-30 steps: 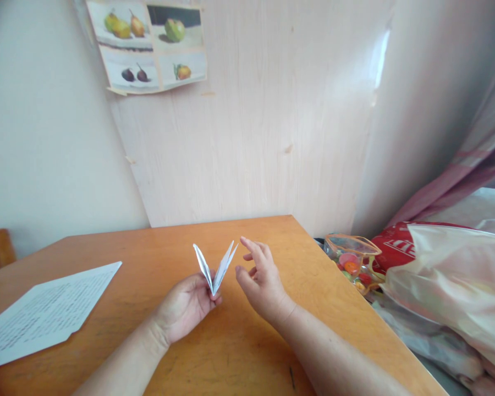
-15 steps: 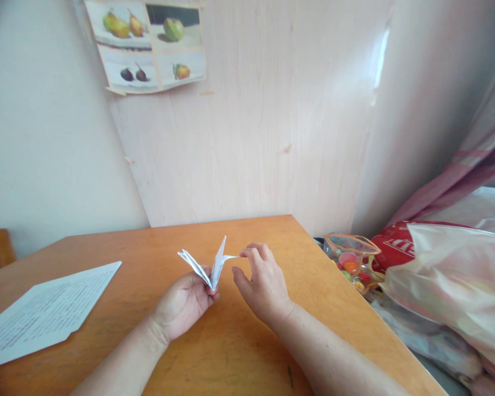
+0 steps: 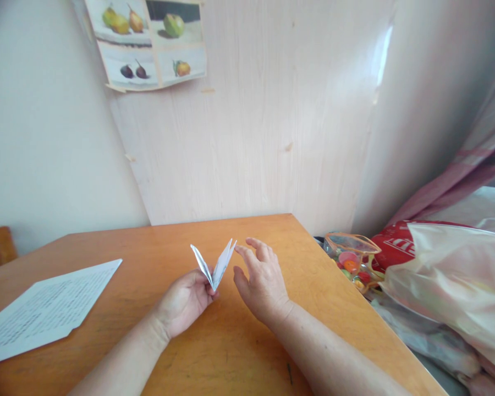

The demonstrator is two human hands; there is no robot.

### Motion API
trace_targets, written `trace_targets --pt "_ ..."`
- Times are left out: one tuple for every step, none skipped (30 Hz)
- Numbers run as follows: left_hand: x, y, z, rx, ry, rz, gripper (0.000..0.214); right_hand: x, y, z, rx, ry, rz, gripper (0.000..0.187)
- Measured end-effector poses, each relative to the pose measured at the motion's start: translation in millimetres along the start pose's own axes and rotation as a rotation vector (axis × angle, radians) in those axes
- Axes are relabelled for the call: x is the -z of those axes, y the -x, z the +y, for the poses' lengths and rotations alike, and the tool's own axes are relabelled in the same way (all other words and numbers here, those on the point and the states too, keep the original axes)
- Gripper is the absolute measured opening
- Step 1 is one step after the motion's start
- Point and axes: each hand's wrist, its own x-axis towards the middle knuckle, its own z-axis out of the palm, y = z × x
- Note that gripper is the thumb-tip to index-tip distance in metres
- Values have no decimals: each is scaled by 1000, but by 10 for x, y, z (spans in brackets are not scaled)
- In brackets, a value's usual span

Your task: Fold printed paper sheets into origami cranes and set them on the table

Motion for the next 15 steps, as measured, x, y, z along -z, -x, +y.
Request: trace_targets --pt "-2 7 9 9 32 5 4 0 4 -9 1 -18 9 45" --pt "-2 14 19 20 66 8 3 2 6 -19 0 -38 17 46" --pt "-1 21 28 30 95 8 3 5 7 -32 -3 -60 23 46" --pt "1 27 36 41 118 5 5 9 7 -46 -6 -83 28 47" --pt "4 33 41 49 132 0 6 13 6 -60 -9 -105 32 49" --pt "7 38 44 53 139 -6 7 18 4 -72 -10 -124 33 52" --pt "9 42 45 55 142 -12 8 24 2 -83 -11 -136 36 54" --pt "10 45 43 55 143 -17 8 28 -1 -91 -9 -141 39 55" --pt "11 48 40 57 142 -21 7 32 -2 -94 -7 -141 44 56" --pt "11 51 37 58 139 -25 6 33 -4 -94 -6 -136 48 57" --pt "11 52 33 60 136 -27 6 33 -4 -90 -3 -129 49 56" --pt "10 53 30 62 133 -27 6 30 -4 -84 0 -123 48 55" --pt "10 53 27 64 131 -25 6 27 -3 -77 4 -119 47 54" --pt "10 52 26 66 129 -21 6 23 -1 -71 11 -116 46 51" --pt "11 50 25 69 127 -15 6 20 0 -65 18 -112 48 48"
